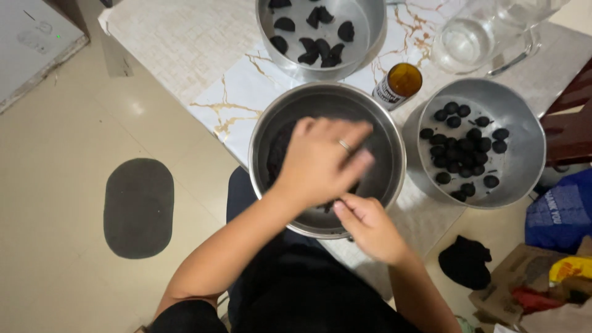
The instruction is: Portioning and shaping dark dough using a measuring scoop into separate containers.
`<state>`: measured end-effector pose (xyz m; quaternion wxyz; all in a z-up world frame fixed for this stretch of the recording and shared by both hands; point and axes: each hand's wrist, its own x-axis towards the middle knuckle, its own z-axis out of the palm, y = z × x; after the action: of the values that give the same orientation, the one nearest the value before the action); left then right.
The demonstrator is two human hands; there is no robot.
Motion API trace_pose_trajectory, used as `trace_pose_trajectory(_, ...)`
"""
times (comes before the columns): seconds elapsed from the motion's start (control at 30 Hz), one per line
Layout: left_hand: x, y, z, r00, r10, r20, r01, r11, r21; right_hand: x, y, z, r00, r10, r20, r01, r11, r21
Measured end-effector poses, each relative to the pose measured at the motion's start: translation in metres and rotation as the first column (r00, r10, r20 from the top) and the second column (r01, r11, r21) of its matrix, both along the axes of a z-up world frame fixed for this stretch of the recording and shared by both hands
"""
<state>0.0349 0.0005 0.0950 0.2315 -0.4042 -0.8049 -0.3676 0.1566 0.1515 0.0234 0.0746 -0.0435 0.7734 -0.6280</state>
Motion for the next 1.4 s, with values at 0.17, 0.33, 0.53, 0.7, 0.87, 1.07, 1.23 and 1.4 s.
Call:
trace_pose_trajectory(0.17, 0.004, 0.009, -0.03, 0.992, -0.091, 0.087, 0.11, 0.96, -0.257, -0.003, -0.005, 0.013, 0.993, -0.102, 0.062, 0.085, 0.97, 0.226)
trace_pose_trajectory(0.33, -0.003, -0.012, -0.031, 0.957, -0.279, 0.079, 0.288, 0.892, -0.347, 0.009, 0.017, -0.032, 0.999, -0.045, -0.021, 0.047, 0.996, 0.072)
trace_pose_trajectory(0.53, -0.017, -0.05, -0.05, 0.889, -0.311, 0.337, 0.37, 0.92, -0.128, 0.005, 0.024, -0.033, 0.942, 0.004, 0.337, 0.105, 0.947, -0.304)
trace_pose_trajectory(0.7, 0.004, -0.052, -0.053, 0.517, -0.617, 0.593, 0.251, 0.772, 0.585, -0.006, 0.035, -0.016, 0.899, -0.095, 0.427, 0.354, 0.73, -0.584)
trace_pose_trajectory(0.87, -0.015, -0.036, -0.068, 0.771, -0.109, 0.628, 0.191, 0.98, -0.064, -0.005, 0.041, -0.014, 0.883, -0.105, 0.458, 0.402, 0.675, -0.619)
trace_pose_trajectory(1.07, -0.016, -0.02, -0.089, 0.934, 0.109, 0.34, 0.301, 0.272, -0.914, -0.008, 0.04, -0.011, 0.886, -0.084, 0.456, 0.395, 0.652, -0.647)
trace_pose_trajectory(1.23, -0.042, -0.024, -0.084, 0.873, 0.137, 0.469, 0.451, 0.144, -0.881, -0.008, 0.038, -0.011, 0.886, -0.097, 0.454, 0.402, 0.65, -0.645)
trace_pose_trajectory(1.4, -0.036, -0.005, -0.015, 0.697, -0.296, 0.653, 0.115, 0.945, 0.306, -0.011, 0.022, -0.01, 0.874, -0.125, 0.469, 0.402, 0.729, -0.554)
